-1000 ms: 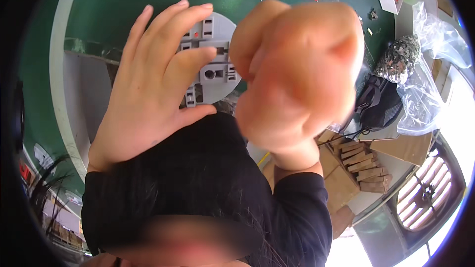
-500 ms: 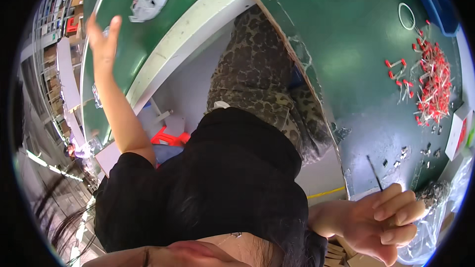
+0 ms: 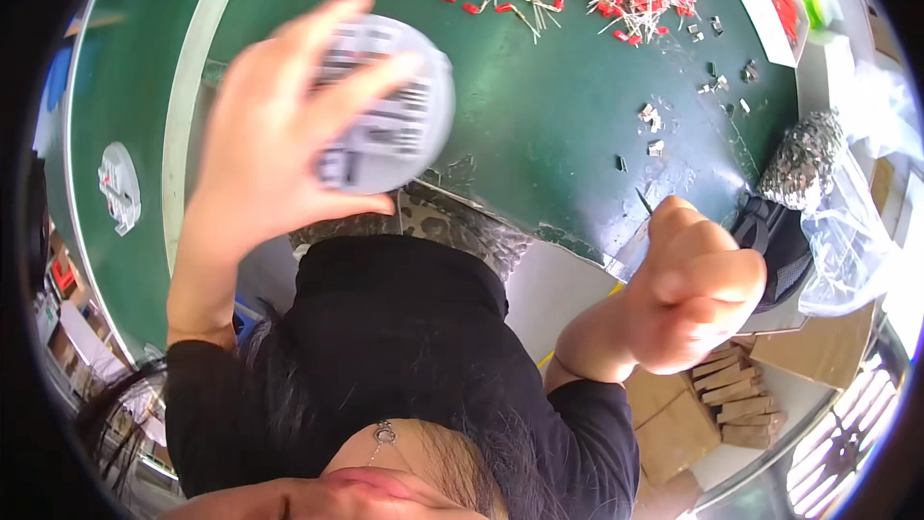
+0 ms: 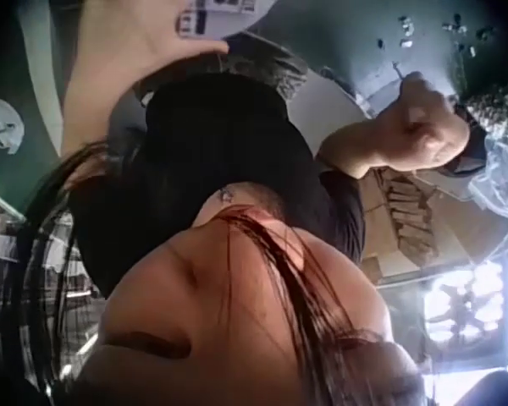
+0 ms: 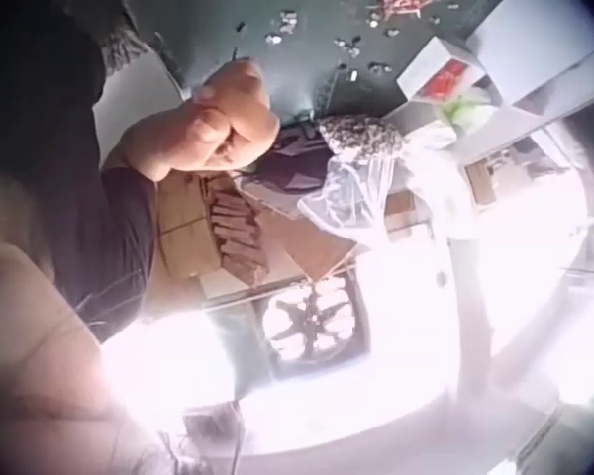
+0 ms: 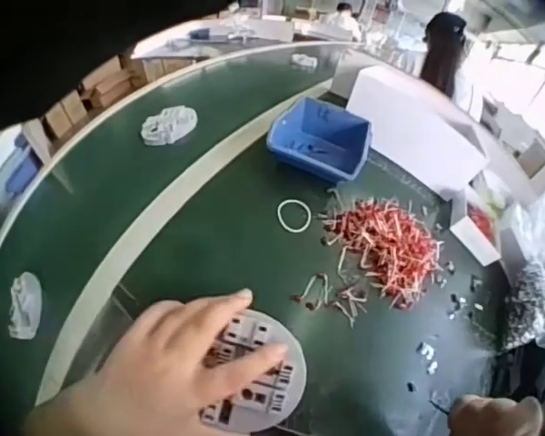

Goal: Assembling small electronic components into a plastic housing at a factory workstation.

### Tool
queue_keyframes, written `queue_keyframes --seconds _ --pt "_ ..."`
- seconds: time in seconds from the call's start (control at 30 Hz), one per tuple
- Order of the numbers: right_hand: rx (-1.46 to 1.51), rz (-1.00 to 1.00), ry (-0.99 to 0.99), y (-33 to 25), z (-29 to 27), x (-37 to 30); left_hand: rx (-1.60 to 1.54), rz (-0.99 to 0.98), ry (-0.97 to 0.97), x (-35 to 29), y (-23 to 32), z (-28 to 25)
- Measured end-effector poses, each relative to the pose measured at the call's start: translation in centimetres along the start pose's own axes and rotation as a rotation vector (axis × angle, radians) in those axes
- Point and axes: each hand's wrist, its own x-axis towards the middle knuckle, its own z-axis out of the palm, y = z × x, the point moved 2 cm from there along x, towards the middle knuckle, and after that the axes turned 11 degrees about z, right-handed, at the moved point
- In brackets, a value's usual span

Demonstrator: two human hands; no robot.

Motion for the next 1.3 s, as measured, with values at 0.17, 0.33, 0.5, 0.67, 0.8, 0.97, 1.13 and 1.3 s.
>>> queue_keyframes --seconds 0.17,0.33,0.5,0.67,0.8,0.97,1.13,1.3 --pt "-0.344 0.007 0.061 0.6 -0.3 -0.8 -0.169 0.101 0.108 4.5 -0.4 -0.9" --pt "-0.449 0.091 0.357 0.7 -0.9 -0.5 -0.468 -0.292 -0.062 10.2 -3.2 -1.3" --pt "-0.735 0.271 0.406 0.4 -0.5 -0.7 -0.290 -0.128 -0.195 12.3 -5.0 -0.3" --pt "-1.087 0.412 0.302 2.3 -0.6 -0.3 -0.290 -0.102 -0.051 11.5 -6.0 -0.2" --pt "-1.165 0.276 0.301 3.5 -0.6 -0.3 -0.306 -0.139 0.150 10.6 -6.3 0.4" --pt "-1.045 0.233 0.300 2.3 1.4 -0.1 -0.376 -0.260 0.227 8.1 -4.2 -0.3" --pt "-0.912 0.157 0.093 3.9 4.1 1.1 -0.242 -0.012 0.396 5.1 -3.1 0.3" --pt "-0.995 0.103 -0.058 3.9 4.7 1.5 -0.248 0.019 0.426 5.9 -1.0 -0.6"
